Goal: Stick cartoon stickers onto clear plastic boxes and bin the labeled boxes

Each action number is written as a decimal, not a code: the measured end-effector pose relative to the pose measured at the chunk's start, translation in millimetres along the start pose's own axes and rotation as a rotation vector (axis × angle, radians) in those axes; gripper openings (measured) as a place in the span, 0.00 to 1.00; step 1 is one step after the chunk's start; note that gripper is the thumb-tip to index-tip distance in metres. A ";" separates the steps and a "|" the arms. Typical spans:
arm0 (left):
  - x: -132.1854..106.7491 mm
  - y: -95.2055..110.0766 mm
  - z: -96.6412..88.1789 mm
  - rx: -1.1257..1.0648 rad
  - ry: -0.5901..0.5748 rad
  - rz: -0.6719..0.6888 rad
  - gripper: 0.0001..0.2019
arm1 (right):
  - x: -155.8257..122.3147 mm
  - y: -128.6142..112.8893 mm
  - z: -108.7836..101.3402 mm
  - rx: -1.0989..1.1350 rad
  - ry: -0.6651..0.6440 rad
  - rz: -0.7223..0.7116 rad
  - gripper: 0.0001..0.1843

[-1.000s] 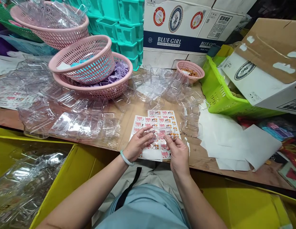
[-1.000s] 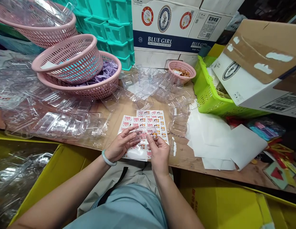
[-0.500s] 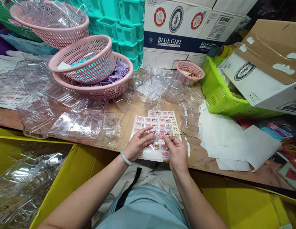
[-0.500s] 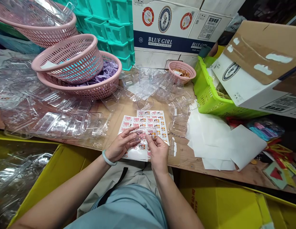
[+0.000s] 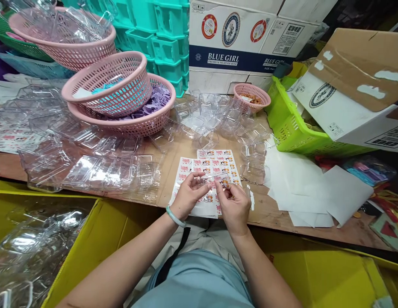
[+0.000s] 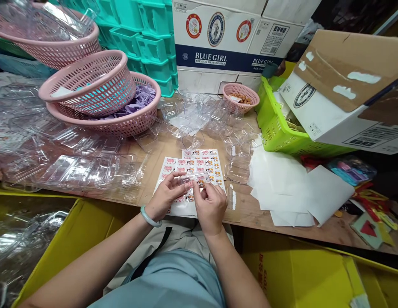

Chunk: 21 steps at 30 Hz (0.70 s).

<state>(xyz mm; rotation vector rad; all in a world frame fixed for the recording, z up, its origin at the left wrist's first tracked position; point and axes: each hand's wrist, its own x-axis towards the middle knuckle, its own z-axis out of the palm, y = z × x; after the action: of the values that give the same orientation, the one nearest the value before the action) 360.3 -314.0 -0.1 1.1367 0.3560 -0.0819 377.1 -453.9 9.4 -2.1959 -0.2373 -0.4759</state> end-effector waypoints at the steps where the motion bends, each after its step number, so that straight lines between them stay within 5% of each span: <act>1: 0.1 -0.7 0.7 0.013 0.002 0.014 0.26 | 0.0 -0.1 -0.9 -0.108 0.041 -0.115 0.21; 4: -0.1 -1.5 1.8 0.030 0.005 0.018 0.27 | -1.9 1.9 -0.1 -0.256 0.093 -0.310 0.11; 7: -0.4 -1.5 1.6 0.053 0.005 0.023 0.27 | -3.4 8.4 4.0 -0.232 0.115 -0.330 0.05; 14: -0.6 -3.6 -0.5 0.058 0.009 0.014 0.28 | 8.5 34.4 -1.8 0.126 0.257 0.089 0.10; 18: -6.3 -1.6 0.0 0.086 -0.005 0.043 0.27 | 5.8 25.1 3.4 0.303 0.019 0.251 0.34; 21: -11.9 1.6 -1.6 0.104 -0.012 0.061 0.28 | 3.6 18.5 5.3 0.398 -0.179 0.296 0.30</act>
<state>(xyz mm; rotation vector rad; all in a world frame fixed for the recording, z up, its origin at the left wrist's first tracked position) 349.1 -313.2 4.4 1.2482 0.3084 -0.0540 387.8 -461.1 -5.4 -1.8403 -0.0887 -0.0577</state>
